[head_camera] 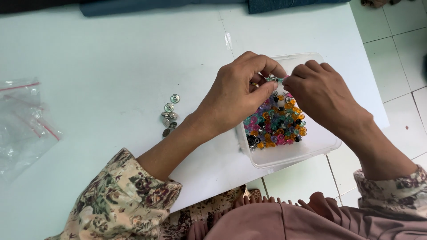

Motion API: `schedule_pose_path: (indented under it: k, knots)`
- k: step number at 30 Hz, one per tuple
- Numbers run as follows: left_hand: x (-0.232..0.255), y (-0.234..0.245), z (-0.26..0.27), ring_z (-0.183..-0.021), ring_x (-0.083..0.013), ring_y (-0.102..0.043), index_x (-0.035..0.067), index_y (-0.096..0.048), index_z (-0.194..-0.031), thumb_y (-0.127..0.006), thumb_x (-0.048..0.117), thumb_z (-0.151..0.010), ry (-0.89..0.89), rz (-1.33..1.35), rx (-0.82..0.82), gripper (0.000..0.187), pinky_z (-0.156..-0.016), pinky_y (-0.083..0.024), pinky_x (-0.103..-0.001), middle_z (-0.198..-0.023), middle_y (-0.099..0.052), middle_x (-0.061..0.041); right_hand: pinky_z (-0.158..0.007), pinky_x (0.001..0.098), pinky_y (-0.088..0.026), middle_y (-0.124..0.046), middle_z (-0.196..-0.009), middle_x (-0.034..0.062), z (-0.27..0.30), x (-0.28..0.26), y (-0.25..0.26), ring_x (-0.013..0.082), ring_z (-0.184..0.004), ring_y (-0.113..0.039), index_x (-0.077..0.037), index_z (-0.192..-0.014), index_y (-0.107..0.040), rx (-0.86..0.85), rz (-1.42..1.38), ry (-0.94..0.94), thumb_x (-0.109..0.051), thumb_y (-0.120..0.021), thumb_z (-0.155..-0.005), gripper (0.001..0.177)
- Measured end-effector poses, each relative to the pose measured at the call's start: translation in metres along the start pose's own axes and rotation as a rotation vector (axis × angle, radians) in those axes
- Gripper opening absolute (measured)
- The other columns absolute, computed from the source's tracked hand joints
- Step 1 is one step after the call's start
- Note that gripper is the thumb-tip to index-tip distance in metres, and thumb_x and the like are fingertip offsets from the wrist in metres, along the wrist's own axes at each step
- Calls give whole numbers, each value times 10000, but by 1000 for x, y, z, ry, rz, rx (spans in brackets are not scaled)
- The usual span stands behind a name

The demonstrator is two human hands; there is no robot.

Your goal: Sorting and bagging small decorative buttons from a plastic container into small zip-lock bags.

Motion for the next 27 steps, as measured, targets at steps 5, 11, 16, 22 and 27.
schedule_pose_path:
  k: [5,11,16,22,27]
  knots:
    - [41,38,34,-830,-125,-639,130,-674,-1070,-656,67,-955,-65,-87,-8,133,-706,-535,-252,-1059,-671,-19,-725,386,-537,-723,-971,123,22,-25,87,277,-886,-657,-17,-1077,-777,243,-417,2,-60,-767,-1007,83]
    - [53,70,100,-860,-160,-690,104,-673,-1101,-675,110,-977,-51,-372,34,125,-648,-535,-304,-1075,-714,-25,-748,298,-612,-728,-946,195,49,-88,146,247,-822,-712,76,-1001,-727,452,-773,-33,63,-779,-870,141]
    - [34,79,154,-646,-180,-636,148,-686,-1126,-685,186,-974,70,-545,119,157,-652,-511,-346,-1062,-746,33,-665,282,-568,-728,-887,173,47,-155,153,243,-745,-705,37,-913,-698,565,-984,34,-16,-742,-823,113]
    - [9,80,191,-957,-197,-694,142,-665,-1215,-683,157,-979,77,-726,236,237,-782,-518,-362,-1129,-753,10,-741,329,-519,-678,-957,138,-1,-213,104,234,-818,-621,40,-1099,-692,505,-984,67,11,-673,-961,141]
    - [-15,73,202,-1052,-308,-708,61,-670,-1282,-671,148,-1002,113,-748,222,293,-833,-556,-416,-1044,-744,-146,-654,363,-605,-714,-835,158,-26,-210,65,281,-797,-714,26,-1006,-780,517,-922,-155,63,-733,-909,113]
Point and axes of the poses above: each hand's wrist, its own z-axis away from the middle knuckle, its own y-axis out of the back of the hand, x = y × z, the point moved 7 cm from there along -z, towards the middle knuckle
